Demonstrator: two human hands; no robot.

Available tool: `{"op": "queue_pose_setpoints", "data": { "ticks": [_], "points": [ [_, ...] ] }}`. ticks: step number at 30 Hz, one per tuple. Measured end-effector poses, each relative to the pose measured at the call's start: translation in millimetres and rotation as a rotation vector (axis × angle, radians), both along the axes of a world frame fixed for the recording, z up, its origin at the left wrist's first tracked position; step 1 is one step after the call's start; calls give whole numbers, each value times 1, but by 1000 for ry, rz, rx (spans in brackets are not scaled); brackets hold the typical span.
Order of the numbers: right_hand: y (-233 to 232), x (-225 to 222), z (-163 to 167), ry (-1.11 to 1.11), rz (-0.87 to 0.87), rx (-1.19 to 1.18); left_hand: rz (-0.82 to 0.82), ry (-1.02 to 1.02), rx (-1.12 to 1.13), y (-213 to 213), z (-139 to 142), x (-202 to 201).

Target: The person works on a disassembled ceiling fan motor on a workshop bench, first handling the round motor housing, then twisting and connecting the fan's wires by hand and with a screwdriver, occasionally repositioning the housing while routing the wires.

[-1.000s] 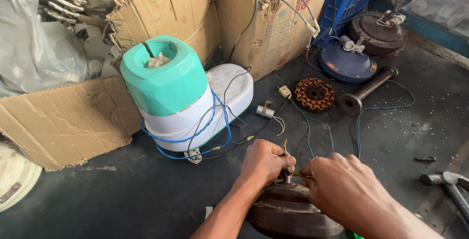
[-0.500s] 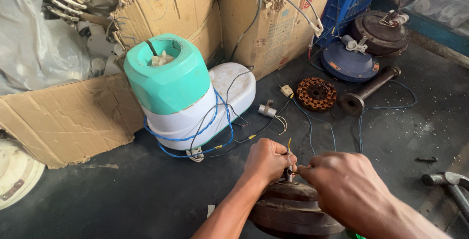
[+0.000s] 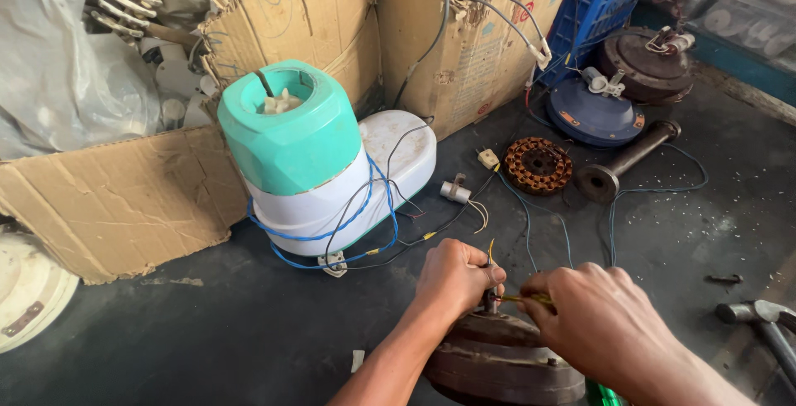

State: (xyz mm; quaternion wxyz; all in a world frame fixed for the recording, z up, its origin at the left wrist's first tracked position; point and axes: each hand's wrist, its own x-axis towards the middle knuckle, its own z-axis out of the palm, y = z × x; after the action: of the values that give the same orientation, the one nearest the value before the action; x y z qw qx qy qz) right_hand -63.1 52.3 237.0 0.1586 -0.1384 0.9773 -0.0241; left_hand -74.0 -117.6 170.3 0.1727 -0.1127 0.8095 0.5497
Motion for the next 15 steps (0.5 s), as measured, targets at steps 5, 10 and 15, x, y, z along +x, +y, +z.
{"op": "queue_pose_setpoints", "data": {
  "ticks": [5, 10, 15],
  "points": [
    [6, 1, -6, 18, 70, 62, 5, -22, 12, 3, -5, -2],
    [18, 4, -13, 364, 527, -140, 55, -9, 69, 2, -6, -1],
    [15, 12, 2, 102, 4, 19, 97, -38, 93, 0, -1, 0]
  ]
}}
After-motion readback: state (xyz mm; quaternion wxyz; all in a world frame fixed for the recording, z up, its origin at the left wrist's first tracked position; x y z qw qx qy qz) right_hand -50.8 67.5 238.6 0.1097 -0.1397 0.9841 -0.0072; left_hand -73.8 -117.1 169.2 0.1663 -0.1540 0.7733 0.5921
